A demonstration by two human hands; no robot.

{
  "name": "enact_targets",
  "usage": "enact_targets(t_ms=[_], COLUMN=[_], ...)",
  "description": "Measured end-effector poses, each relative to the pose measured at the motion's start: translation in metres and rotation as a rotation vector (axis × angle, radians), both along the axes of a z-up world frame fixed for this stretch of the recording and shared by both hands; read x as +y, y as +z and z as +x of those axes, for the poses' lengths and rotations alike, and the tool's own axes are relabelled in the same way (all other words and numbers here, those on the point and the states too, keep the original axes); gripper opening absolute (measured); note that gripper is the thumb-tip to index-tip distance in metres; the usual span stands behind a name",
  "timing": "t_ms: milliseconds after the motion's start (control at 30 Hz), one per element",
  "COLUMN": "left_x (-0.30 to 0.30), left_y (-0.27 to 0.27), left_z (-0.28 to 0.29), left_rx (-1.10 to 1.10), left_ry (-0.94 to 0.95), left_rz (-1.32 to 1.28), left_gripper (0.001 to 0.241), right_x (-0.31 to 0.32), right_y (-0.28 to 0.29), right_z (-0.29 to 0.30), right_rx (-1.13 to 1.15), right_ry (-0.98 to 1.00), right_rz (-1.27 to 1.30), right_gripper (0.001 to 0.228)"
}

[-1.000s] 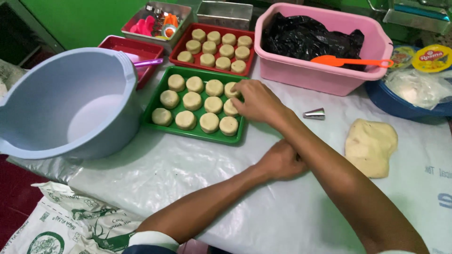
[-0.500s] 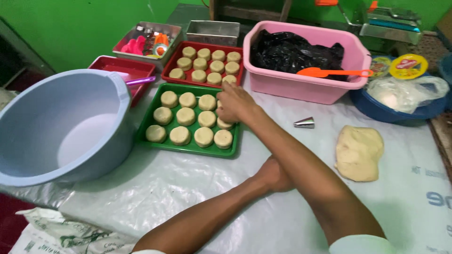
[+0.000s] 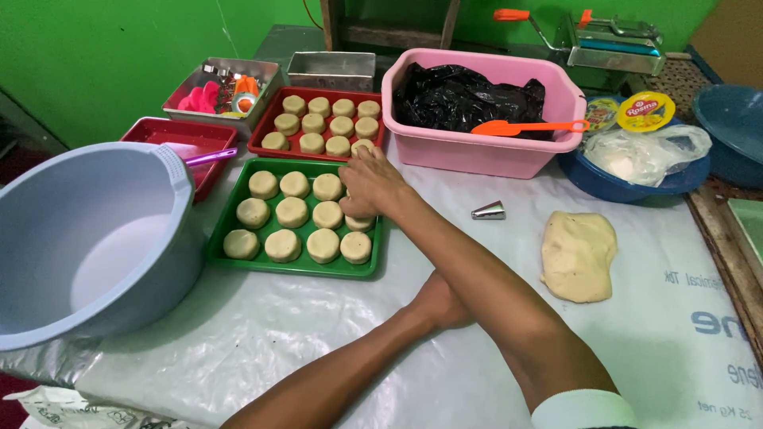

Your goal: Preparing and shaping cookie dough into individual portions on trays.

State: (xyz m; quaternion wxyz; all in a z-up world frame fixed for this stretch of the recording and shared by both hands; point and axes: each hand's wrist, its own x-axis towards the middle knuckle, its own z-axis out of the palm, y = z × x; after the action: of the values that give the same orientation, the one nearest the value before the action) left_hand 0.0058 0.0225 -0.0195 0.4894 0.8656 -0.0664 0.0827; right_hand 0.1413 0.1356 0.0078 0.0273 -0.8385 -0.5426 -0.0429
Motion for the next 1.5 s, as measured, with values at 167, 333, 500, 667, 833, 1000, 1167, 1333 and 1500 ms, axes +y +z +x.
enact_targets(t_ms=[167, 333, 500, 667, 833, 1000, 1167, 1333, 1500], left_x=[0.002, 0.005, 0.004, 0.018, 0.035, 0.031, 0.04, 0.055, 0.053], left_y=[-0.003, -0.002, 0.004, 0.025, 0.014, -0.004, -0.018, -0.004, 0.0], left_z=[0.0, -0.002, -0.007, -0.006, 0.004, 0.011, 0.021, 0.02, 0.015], left_rx=[0.001, 0.008, 0.074, -0.136, 0.021, 0.211, 0.068, -0.083, -0.065], left_ry=[0.024, 0.024, 0.095, 0.59, 0.592, 0.307, 0.365, 0.45, 0.448], left_rz=[-0.004, -0.035, -0.114, -0.264, -0.442, -0.388, -0.474, -0.64, -0.603], left_gripper=[0.024, 0.025, 0.019, 0.019, 0.053, 0.071, 0.074, 0.071, 0.071], right_x=[-0.006, -0.028, -0.066, -0.149, -0.234, -0.253, -0.279, -0.267, -0.25], right_y=[0.008, 0.006, 0.03, 0.056, 0.041, 0.049, 0.004, 0.024, 0.024], right_z=[0.006, 0.02, 0.001, -0.004, -0.009, -0.038, 0.003, -0.031, -0.038], right_rx=[-0.003, 0.162, 0.344, 0.558, 0.69, 1.067, 0.348, 0.425, 0.38], right_ry=[-0.001, 0.026, 0.114, 0.112, -0.15, -0.311, -0.28, -0.21, -0.198], right_rz=[0.01, 0.045, 0.322, 0.634, 0.441, 0.434, 0.578, 0.428, 0.248], right_gripper=[0.044, 0.037, 0.03, 0.029, 0.023, 0.023, 0.007, 0.009, 0.011])
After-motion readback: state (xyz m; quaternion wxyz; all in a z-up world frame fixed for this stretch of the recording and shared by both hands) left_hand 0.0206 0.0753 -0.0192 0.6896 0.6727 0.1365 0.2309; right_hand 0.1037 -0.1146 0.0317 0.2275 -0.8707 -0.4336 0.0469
